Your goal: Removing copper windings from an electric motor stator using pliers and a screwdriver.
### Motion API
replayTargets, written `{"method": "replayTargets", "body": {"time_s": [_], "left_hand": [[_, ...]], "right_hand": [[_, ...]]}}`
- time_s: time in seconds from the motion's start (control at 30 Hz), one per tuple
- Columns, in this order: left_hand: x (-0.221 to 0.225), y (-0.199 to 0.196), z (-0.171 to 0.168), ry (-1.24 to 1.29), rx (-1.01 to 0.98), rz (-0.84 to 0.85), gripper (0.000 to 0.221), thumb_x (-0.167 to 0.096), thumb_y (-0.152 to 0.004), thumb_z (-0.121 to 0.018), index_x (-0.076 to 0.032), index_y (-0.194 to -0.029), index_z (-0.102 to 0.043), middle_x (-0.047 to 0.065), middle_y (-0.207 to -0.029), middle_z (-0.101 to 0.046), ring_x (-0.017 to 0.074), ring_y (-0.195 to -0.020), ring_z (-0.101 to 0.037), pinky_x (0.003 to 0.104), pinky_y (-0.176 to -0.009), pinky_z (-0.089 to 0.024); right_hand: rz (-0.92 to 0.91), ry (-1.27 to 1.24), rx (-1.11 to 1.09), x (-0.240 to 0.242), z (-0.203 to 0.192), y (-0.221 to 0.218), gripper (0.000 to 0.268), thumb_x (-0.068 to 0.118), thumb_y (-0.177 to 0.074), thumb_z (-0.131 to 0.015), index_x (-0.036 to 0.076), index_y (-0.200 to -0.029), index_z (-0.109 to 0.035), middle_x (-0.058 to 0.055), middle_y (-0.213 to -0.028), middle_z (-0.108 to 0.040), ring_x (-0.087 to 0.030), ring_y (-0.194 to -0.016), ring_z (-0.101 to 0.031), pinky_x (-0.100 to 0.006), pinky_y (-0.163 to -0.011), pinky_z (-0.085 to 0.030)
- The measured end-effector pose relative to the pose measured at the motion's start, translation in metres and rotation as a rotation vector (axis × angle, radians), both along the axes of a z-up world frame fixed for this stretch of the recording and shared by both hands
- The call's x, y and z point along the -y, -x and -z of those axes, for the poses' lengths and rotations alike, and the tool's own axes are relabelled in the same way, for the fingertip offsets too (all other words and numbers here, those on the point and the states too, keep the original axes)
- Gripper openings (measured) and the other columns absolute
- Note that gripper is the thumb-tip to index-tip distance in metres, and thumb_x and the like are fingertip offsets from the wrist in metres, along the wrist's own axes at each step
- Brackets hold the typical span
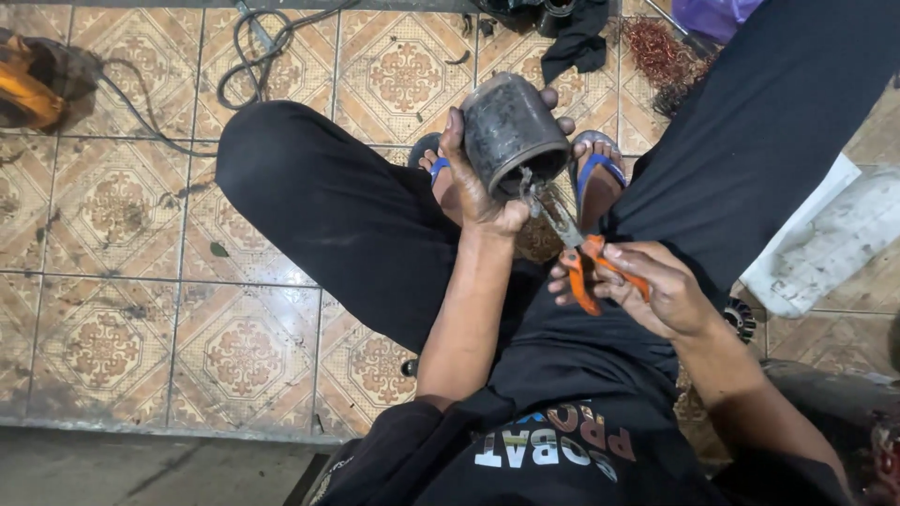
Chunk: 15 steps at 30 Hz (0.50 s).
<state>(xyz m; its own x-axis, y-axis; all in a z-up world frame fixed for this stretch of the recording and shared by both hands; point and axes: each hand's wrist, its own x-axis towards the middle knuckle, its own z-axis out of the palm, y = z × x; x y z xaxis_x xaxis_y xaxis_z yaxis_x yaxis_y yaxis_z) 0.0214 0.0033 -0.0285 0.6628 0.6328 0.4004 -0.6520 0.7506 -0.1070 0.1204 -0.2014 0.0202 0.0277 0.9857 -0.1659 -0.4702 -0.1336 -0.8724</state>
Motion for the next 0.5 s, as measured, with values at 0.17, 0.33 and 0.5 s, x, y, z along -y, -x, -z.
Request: {"method": "replayTargets", "body": {"time_s": [0.17, 0.33, 0.5], "left_hand": [[0.0, 0.001, 0.001, -0.019, -0.011, -0.025, 0.07, -0.055, -0.105, -0.061, -0.001, -0.148, -0.048, 0.025, -0.136, -0.062, 0.0424, -0.116, -0.069, 0.062, -0.102, -0.057], [0.0, -0.003, -0.007, -0.055, -0.018, -0.017, 0.069, -0.05, -0.102, -0.065, 0.001, -0.145, -0.048, 0.026, -0.132, -0.062, 0.0438, -0.115, -0.069, 0.061, -0.103, -0.057], [0.003, -0.003, -0.009, -0.06, -0.094, -0.041, 0.07, -0.048, -0.103, -0.065, 0.002, -0.148, -0.044, 0.027, -0.132, -0.062, 0.0453, -0.115, -0.068, 0.063, -0.103, -0.057]], "right_hand": [[0.007, -0.032, 0.052, 0.001, -0.006, 0.0, 0.05, 0.021, -0.103, -0.042, -0.018, -0.13, -0.058, -0.034, -0.119, -0.07, -0.042, -0.105, -0.073, -0.051, -0.096, -0.06], [0.021, -0.01, 0.032, -0.001, 0.003, -0.003, 0.051, 0.022, -0.104, -0.042, -0.018, -0.131, -0.057, -0.035, -0.118, -0.069, -0.043, -0.106, -0.073, -0.052, -0.094, -0.06], [0.087, 0.004, -0.057, 0.002, 0.009, 0.003, 0.045, 0.023, -0.108, -0.043, -0.015, -0.126, -0.061, -0.026, -0.108, -0.069, -0.031, -0.09, -0.071, -0.045, -0.076, -0.062]]}}
